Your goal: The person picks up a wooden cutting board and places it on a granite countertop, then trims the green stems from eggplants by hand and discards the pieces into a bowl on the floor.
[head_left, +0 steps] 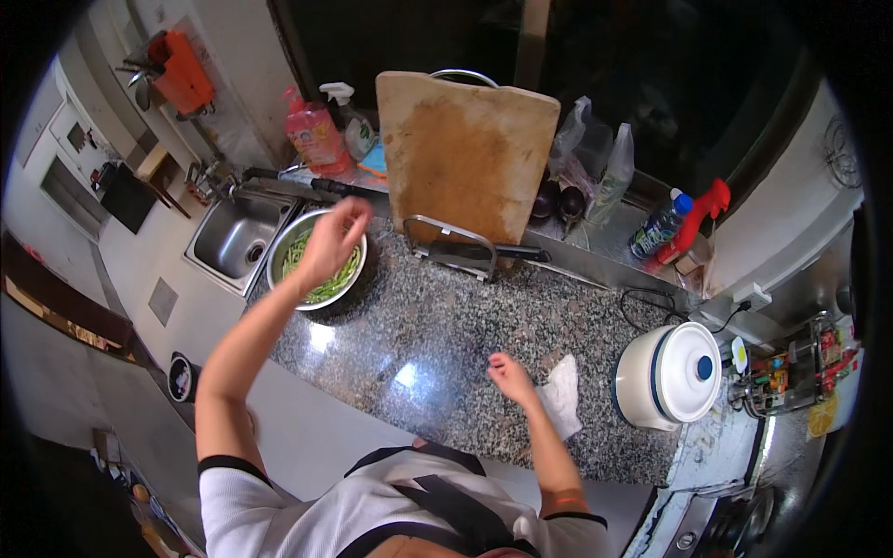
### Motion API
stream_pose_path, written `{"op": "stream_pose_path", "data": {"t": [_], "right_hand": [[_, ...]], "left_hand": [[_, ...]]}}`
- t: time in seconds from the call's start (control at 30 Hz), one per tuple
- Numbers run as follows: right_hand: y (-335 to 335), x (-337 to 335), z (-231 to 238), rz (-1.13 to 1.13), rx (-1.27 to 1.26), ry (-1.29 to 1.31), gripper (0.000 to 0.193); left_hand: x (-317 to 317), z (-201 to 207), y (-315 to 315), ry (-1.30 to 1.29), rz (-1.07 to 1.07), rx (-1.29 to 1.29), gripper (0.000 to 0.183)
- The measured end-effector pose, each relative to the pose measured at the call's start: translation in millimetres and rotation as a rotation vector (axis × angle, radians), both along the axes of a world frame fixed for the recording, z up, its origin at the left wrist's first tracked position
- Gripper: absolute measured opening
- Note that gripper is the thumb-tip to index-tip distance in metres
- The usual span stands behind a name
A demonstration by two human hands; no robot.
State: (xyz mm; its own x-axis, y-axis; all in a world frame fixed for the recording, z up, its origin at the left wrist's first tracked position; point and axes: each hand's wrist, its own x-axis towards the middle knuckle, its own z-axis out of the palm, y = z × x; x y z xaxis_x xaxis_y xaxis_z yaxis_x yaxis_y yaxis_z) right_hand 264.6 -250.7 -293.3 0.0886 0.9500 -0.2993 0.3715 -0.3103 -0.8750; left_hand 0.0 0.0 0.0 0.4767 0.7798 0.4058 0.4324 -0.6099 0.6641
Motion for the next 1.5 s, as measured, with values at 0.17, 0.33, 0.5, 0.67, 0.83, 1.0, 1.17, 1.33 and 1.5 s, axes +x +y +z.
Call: {"op": "stream_pose_path", "data": {"t": [0.17,0.33,0.5,0.67,0.83,1.0,1.17,1.33,1.5], "right_hand": [[-36.8,-23.4,-37.1,-0.013,0.059,0.083,0.026],[-65.5,-56.8,-13.4,-0.021,0.155,0.121,0.018],[-77.2,-65.7,-13.1,-0.124,0.205,-0.049,0.019],[-70.8,-64.9,-11.3,-0.184,0.188,-0.063,0.020],[-70.9,-65.7,-17.8,-0.176,0.154,-0.008,0.020],[-67.0,-55.8,-21.1,-0.109,0.072,0.020,0.018],[-43.4,-55.7,-10.5,-0.092,0.126,0.356,0.019],[6.5,-60.0,36.6,-0.056,0.149,0.949,0.037],[57.1,-100.0,31.2,-0.195,0.240,1.596,0.073]], "left_hand": [[108.2,72.5,67.5,0.178,0.049,0.402,0.027],[168.4,96.3,138.2,0.500,0.045,0.640,0.035],[188.7,109.4,131.0,0.726,0.117,0.570,0.016],[186.1,111.1,131.3,0.810,0.012,0.856,0.013],[166.3,170.4,119.1,0.831,0.045,1.002,0.035],[163.6,242.8,49.7,0.605,0.057,1.185,0.010],[138.8,272.4,-32.8,0.632,0.367,1.117,0.006],[93.4,272.3,-73.8,0.665,0.382,0.783,0.019],[71.4,213.1,-25.6,0.659,0.156,0.749,0.029]]}}
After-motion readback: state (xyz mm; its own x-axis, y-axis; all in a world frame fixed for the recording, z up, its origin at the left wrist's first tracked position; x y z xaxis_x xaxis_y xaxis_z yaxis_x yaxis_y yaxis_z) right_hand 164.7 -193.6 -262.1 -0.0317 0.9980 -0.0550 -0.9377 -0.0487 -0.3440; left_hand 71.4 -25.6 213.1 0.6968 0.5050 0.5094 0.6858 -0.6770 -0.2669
